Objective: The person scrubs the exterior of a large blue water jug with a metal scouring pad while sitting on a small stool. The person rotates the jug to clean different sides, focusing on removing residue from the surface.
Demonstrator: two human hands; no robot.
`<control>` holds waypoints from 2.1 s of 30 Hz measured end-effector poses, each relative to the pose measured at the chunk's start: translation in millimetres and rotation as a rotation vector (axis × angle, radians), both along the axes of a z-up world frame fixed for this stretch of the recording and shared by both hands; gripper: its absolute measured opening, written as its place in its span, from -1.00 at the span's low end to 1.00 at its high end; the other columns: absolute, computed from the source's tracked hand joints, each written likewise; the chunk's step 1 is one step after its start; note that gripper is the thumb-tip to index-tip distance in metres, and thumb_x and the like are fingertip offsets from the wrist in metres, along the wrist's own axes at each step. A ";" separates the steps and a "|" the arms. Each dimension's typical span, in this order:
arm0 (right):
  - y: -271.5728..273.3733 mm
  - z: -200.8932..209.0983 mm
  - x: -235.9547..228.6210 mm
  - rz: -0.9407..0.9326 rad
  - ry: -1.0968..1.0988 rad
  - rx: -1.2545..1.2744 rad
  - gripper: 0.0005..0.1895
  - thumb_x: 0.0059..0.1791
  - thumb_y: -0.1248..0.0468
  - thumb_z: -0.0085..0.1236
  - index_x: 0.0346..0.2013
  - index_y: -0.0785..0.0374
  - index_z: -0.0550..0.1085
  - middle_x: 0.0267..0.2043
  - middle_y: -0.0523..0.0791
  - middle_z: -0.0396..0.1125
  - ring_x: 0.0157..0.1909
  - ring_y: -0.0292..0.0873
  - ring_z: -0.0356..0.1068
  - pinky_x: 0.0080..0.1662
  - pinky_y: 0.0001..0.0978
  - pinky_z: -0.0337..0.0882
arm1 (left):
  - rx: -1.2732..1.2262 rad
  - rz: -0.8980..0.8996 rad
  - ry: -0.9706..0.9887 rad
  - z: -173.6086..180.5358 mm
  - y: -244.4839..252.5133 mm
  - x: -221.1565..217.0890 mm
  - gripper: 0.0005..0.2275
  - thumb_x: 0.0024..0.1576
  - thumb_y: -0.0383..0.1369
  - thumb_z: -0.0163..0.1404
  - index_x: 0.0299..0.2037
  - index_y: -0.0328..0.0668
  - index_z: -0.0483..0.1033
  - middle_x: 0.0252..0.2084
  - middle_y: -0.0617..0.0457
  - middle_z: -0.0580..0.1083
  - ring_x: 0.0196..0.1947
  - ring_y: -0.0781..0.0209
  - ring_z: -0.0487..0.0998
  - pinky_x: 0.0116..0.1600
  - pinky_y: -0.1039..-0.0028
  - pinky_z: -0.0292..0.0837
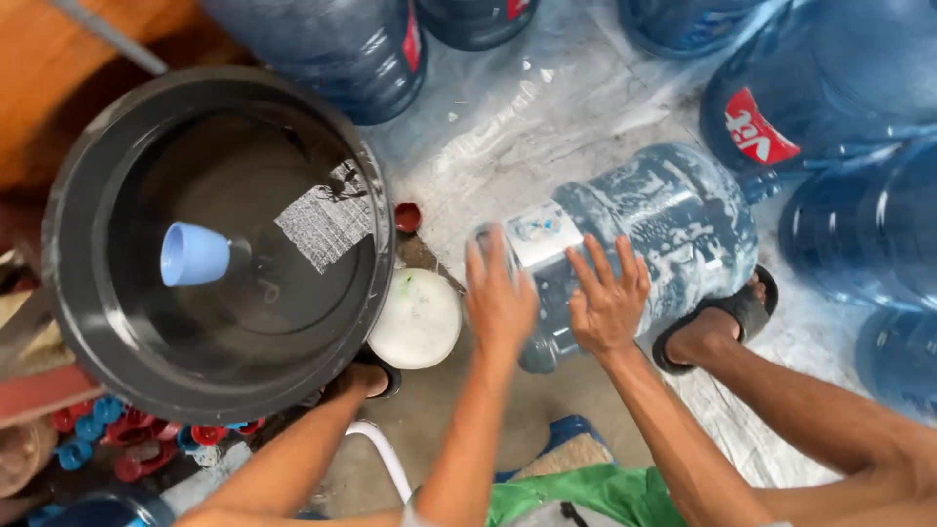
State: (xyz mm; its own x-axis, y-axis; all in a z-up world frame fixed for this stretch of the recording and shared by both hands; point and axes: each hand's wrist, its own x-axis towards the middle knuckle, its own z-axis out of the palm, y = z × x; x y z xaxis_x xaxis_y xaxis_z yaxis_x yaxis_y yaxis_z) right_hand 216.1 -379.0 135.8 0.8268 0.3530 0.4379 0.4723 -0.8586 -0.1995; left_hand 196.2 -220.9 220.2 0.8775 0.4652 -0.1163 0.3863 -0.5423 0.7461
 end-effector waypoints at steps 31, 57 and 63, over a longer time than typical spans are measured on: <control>-100.5 -64.6 -66.4 0.140 -0.033 0.005 -0.38 -0.07 -0.10 -0.52 0.17 -0.12 0.35 0.34 -0.24 0.08 0.45 0.02 -0.27 0.32 -0.08 -0.32 | -0.214 -0.321 -0.078 -40.1 20.7 -41.8 -0.47 -0.02 -0.31 -0.01 0.23 0.04 0.28 0.15 -0.18 0.35 0.16 -0.41 0.26 0.15 -0.16 0.09; -65.9 -36.2 -64.9 0.071 -0.042 0.028 -0.36 -0.09 -0.01 -0.49 0.27 -0.10 0.25 0.40 -0.21 -0.03 0.45 0.01 -0.40 0.28 -0.04 -0.39 | -0.678 -0.072 -0.072 -27.8 34.9 -62.0 -0.33 -0.07 -0.61 0.01 0.31 -0.15 0.08 0.31 -0.29 0.10 0.32 -0.32 -0.01 0.32 -0.14 -0.15; -67.7 -41.2 -67.7 0.062 -0.036 0.051 -0.36 -0.10 -0.01 -0.47 0.24 -0.09 0.30 0.38 -0.21 0.02 0.44 0.01 -0.36 0.28 -0.04 -0.37 | -0.831 -0.075 0.035 -28.4 47.7 -46.0 -0.35 -0.18 -0.70 0.02 0.20 -0.11 0.23 0.18 -0.26 0.28 0.24 -0.33 0.17 0.27 -0.13 0.07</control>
